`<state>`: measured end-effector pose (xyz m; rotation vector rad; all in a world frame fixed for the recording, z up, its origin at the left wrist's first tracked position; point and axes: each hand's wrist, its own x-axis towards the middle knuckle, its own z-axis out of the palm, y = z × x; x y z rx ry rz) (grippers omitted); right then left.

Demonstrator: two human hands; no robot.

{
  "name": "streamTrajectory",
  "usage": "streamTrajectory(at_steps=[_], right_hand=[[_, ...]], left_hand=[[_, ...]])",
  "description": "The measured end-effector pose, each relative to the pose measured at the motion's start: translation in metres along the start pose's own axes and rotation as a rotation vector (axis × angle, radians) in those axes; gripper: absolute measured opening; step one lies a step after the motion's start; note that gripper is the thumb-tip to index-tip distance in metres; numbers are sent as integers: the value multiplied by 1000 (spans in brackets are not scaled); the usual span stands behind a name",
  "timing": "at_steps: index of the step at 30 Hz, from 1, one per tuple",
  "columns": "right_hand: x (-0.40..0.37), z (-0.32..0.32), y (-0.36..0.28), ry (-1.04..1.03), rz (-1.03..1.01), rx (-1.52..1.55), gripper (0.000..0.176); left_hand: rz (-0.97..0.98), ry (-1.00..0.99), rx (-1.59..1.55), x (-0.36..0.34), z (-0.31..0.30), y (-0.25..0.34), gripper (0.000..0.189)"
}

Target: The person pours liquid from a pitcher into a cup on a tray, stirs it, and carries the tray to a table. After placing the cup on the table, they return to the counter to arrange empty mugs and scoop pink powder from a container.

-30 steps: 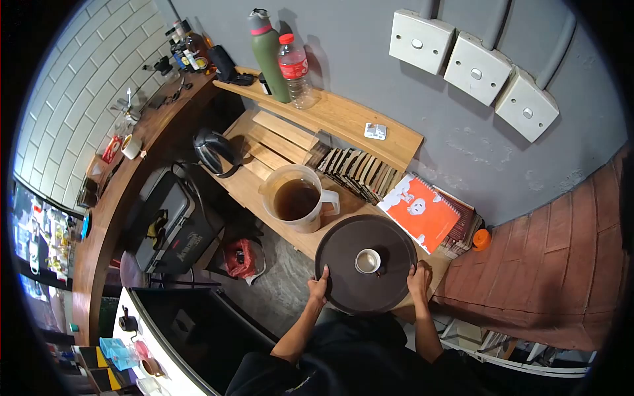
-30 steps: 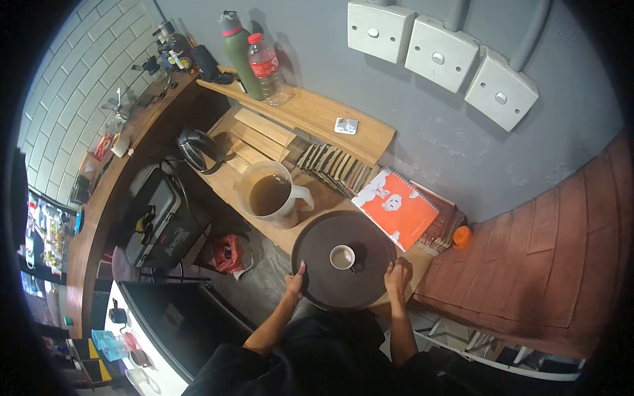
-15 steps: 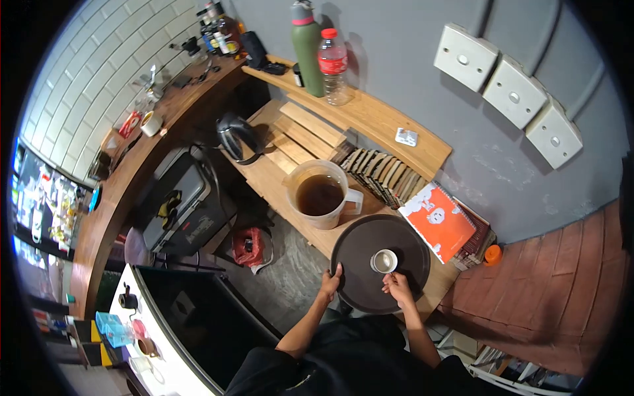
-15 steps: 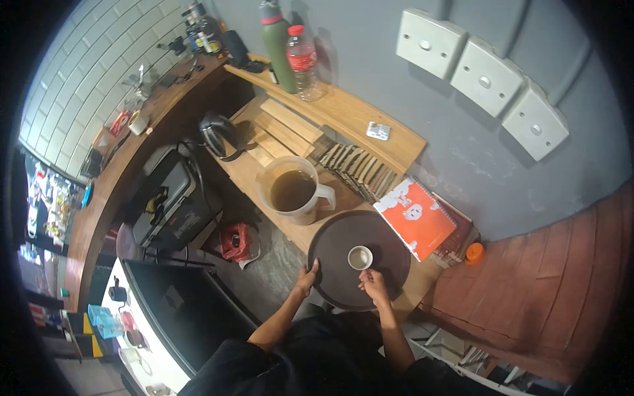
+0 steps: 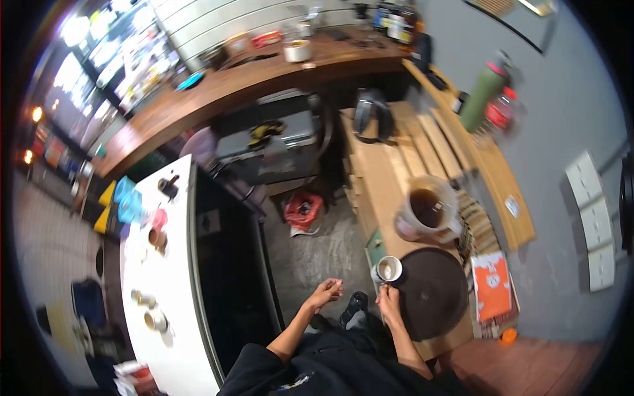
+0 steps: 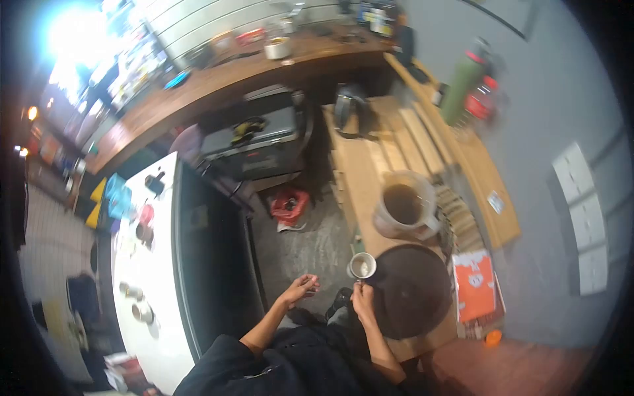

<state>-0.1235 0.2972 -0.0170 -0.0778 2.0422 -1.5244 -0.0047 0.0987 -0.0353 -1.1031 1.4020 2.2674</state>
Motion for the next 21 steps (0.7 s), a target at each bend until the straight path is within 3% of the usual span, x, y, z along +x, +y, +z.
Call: streamTrajectory(at_steps=[3, 6, 9, 13, 15, 17, 18, 21], right_hand=[[10, 54, -34, -282, -79, -9, 26], [15, 116, -75, -628, -232, -201, 25], [-3, 179, -122, -819, -335, -401, 25], [-38, 267, -133, -1044, -542, -439, 27], [-62, 306, -141, -1174, -481, -446, 28], [-87, 343, -143, -1304, -594, -442, 30], [-103, 358, -149, -1363, -516, -442, 26], [-130, 405, -140, -1515, -529, -501, 29]], left_hand=[[186, 137, -98, -50, -32, 21, 40], [412, 267, -198, -106, -72, 37, 37], [633, 417, -194, -156, -114, 37, 38], [729, 698, -67, -221, -165, 24, 61], [722, 800, -49, -247, -187, 9, 76], [750, 935, 42, -275, -202, -2, 78], [742, 1003, 21, -289, -206, -6, 79], [786, 1138, -30, -314, -227, -30, 79]])
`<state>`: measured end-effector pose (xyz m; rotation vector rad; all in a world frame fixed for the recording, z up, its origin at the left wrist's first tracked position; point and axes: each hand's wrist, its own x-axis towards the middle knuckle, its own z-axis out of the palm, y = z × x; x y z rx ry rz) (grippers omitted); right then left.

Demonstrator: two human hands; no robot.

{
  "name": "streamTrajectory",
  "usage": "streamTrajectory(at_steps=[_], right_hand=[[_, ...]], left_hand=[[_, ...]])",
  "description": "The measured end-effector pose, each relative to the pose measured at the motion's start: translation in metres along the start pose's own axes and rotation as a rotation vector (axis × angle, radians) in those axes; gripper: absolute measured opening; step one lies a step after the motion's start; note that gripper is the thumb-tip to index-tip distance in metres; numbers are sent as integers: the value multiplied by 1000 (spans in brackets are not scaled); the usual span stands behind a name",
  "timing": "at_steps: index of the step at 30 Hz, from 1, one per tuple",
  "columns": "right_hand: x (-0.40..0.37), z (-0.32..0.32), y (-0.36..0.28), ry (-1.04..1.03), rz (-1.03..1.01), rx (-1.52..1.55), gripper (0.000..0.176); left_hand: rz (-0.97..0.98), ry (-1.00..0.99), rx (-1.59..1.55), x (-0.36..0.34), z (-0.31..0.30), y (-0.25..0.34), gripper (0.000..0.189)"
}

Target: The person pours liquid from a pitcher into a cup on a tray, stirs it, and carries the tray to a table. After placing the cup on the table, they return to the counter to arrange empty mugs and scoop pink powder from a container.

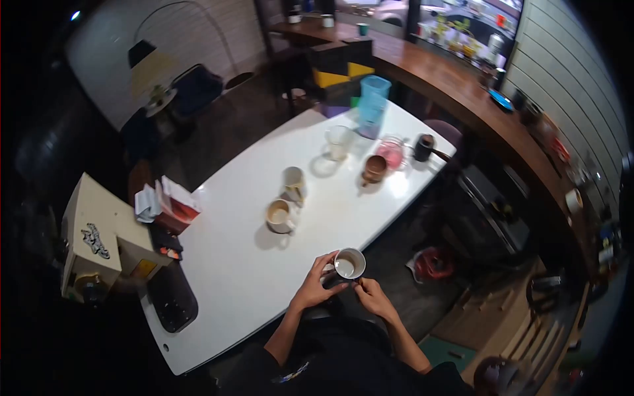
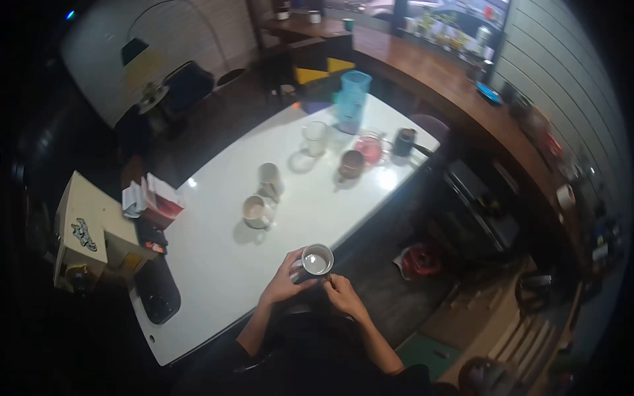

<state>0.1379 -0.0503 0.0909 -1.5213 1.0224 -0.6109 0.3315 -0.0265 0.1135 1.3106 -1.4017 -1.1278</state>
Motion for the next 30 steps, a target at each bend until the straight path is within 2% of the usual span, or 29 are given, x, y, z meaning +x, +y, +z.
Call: streamTrajectory(at_steps=[4, 10, 12, 14, 17, 20, 26, 28, 29, 30], right_hand=[[50, 34, -15, -197, 42, -47, 32], [90, 59, -24, -346, 45, -117, 32], [96, 59, -26, -358, 14, -99, 32], [104, 55, -32, -373, -24, -79, 35], [113, 42, -38, -396, 87, -56, 36], [124, 23, -30, -407, -37, -102, 37], [155, -10, -42, -521, 68, -50, 40], [165, -16, -53, -539, 49, -70, 40], [169, -18, -55, -554, 31, -92, 39], [173, -19, -52, -566, 29, -93, 39]], left_hand=[[-42, 164, 178, -5, -49, -16, 78], [-128, 287, 157, -8, -80, -34, 78], [-171, 316, 178, -7, -81, -35, 78], [-134, 343, 122, -2, -78, -40, 77], [-169, 358, 160, 8, -71, -45, 77], [-173, 322, 102, 19, -67, -30, 76], [-99, 484, -23, 43, -44, -31, 70], [-199, 520, 246, 49, -41, -18, 60], [-205, 528, 247, 52, -38, -14, 60], [-295, 564, 251, 54, -35, -11, 54]])
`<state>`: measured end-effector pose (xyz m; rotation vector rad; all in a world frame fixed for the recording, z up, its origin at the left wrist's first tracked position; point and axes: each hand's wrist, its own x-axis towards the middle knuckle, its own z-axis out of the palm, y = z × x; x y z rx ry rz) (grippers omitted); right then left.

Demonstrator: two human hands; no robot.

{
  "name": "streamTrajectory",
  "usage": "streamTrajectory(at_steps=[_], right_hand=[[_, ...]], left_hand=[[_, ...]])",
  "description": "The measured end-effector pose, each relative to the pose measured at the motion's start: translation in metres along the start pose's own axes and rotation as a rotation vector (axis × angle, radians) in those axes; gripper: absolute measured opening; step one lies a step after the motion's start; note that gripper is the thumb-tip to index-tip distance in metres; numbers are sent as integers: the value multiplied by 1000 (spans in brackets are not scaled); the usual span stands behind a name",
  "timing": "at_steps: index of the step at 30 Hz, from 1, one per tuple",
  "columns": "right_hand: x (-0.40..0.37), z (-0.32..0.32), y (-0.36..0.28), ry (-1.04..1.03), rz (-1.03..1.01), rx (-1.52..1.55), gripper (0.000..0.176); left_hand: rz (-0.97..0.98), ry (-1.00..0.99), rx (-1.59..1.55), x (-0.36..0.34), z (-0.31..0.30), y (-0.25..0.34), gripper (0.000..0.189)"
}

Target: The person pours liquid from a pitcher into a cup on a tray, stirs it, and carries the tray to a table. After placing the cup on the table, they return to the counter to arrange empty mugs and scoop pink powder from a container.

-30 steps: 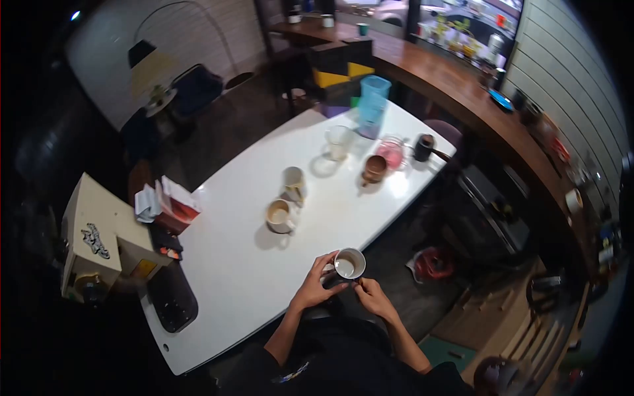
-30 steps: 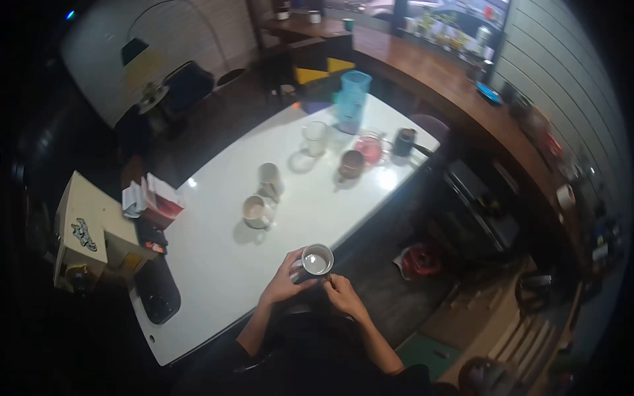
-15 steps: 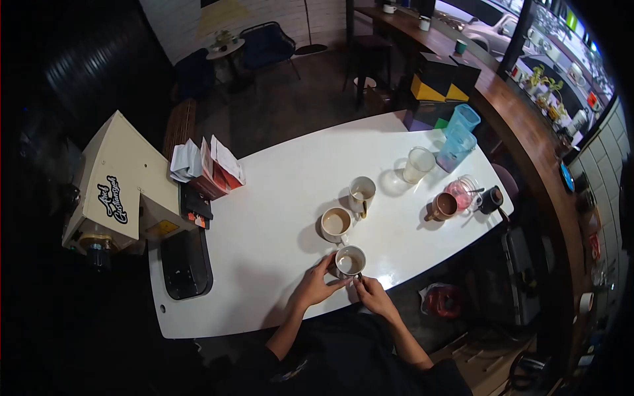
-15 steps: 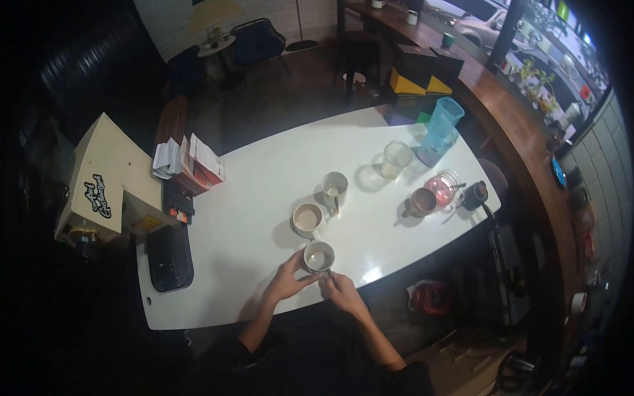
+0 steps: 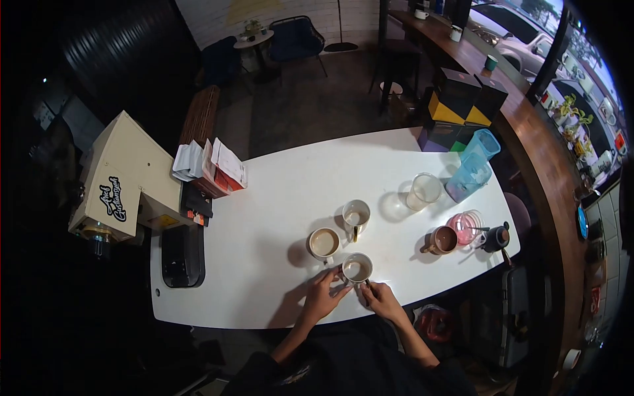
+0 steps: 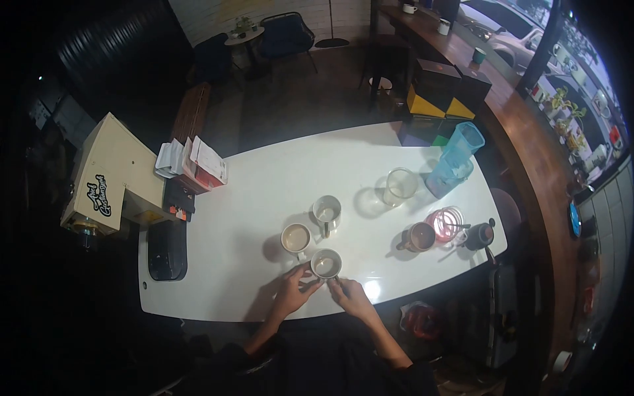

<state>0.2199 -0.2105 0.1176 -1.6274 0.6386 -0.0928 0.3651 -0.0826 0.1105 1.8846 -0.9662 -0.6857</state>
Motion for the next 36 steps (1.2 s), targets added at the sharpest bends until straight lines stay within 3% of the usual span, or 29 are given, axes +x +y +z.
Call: streamTrajectory(at_steps=[2, 9, 13, 15, 19, 26, 29, 36], right_hand=[[11, -5, 15, 69, -160, -125, 37], [34, -27, 31, -106, -184, -132, 32], [42, -32, 22, -151, -267, -255, 30], [47, -33, 21, -217, -172, -302, 27], [54, -30, 22, -220, -165, -279, 28], [54, -26, 13, -186, -38, -296, 28], [50, -21, 6, -103, -182, -276, 32], [51, -10, 16, -63, -129, -263, 29]], left_hand=[[-94, 42, 27, 2, 6, 1, 48], [-106, 330, -20, -2, 14, -3, 15], [-71, 471, -20, -5, 15, -17, 15], [-106, 500, -25, -6, 16, -24, 15], [-182, 547, -33, 1, 15, -27, 18], [-89, 512, -239, 16, 19, -50, 18], [-85, 441, -269, 17, 12, -46, 15], [-39, 316, -331, 27, 6, -41, 15]])
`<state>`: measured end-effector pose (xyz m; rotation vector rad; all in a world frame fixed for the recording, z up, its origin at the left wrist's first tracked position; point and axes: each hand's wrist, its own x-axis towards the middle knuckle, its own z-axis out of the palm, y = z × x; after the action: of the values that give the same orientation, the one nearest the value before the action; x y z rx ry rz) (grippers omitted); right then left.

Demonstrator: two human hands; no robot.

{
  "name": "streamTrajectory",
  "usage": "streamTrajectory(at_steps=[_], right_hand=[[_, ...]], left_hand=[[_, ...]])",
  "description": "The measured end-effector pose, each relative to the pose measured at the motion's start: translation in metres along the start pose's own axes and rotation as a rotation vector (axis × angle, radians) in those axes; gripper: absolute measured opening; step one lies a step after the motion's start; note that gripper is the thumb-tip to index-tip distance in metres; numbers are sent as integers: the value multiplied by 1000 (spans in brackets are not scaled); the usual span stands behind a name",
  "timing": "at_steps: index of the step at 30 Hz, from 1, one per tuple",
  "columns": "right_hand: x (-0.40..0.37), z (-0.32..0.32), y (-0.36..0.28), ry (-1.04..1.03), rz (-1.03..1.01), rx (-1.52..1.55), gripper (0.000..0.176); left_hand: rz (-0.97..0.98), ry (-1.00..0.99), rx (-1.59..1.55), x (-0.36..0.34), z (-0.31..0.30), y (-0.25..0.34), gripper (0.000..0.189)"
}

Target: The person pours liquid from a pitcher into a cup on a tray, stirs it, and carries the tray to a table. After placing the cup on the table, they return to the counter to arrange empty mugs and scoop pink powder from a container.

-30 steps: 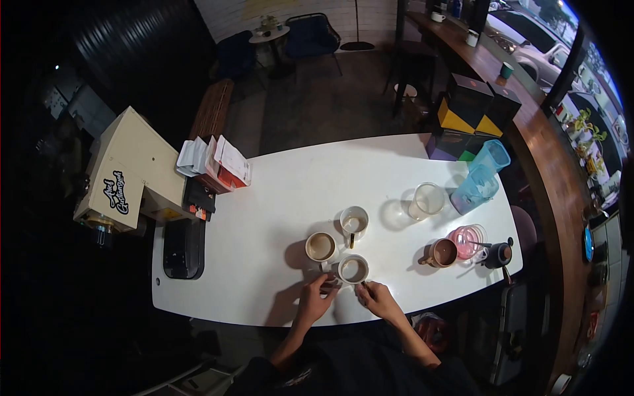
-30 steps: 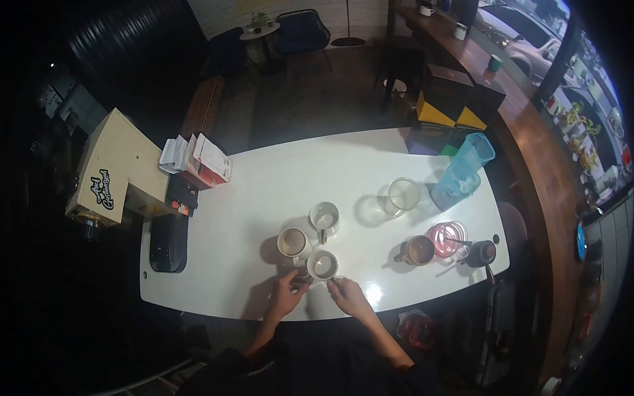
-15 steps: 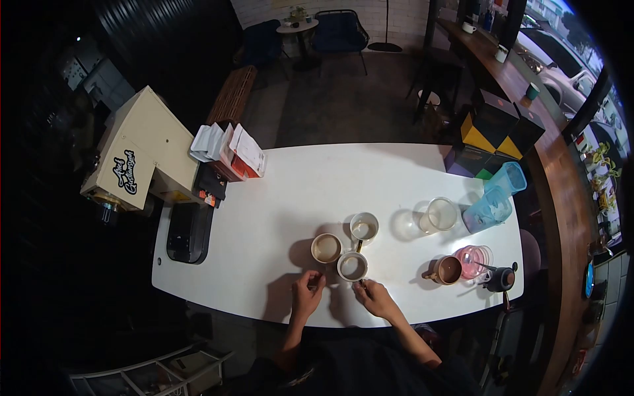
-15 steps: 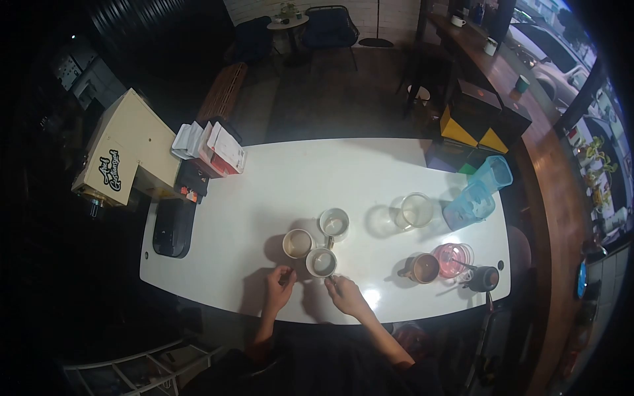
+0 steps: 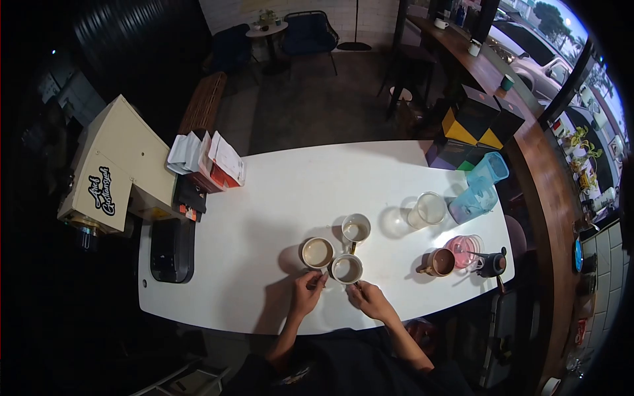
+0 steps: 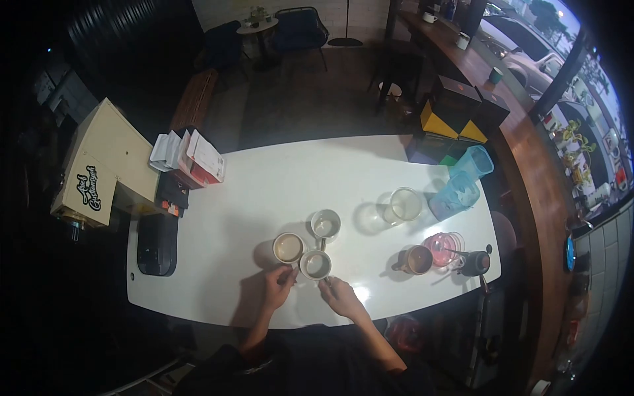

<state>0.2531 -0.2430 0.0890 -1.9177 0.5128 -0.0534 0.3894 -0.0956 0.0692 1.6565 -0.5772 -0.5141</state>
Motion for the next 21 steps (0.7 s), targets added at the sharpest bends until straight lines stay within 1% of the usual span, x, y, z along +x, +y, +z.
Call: streamTrajectory(at_steps=[2, 5, 9, 11, 14, 17, 19, 21], right_hand=[[1, 6, 4, 49, -27, 38, 28], [2, 5, -11, 30, 27, 23, 29], [8, 14, -9, 63, 42, 34, 30], [11, 18, -7, 102, 6, 20, 31], [14, 22, -10, 112, 60, -4, 34], [17, 23, -14, 117, 107, -27, 37], [20, 23, -18, 129, 90, -20, 37], [23, 23, -21, 140, 72, -12, 38]], left_hand=[[48, 3, 7, 5, -4, 1, 15], [-25, 6, 4, 6, -6, -4, 13], [5, 32, -25, 8, -16, -7, 13], [8, 29, -36, 10, -20, -7, 13], [12, 30, -40, 11, -24, -12, 14], [-17, 36, -73, 12, -26, -14, 15], [-57, 37, -140, 13, -27, -15, 17], [-63, 27, -140, 14, -28, -13, 16]])
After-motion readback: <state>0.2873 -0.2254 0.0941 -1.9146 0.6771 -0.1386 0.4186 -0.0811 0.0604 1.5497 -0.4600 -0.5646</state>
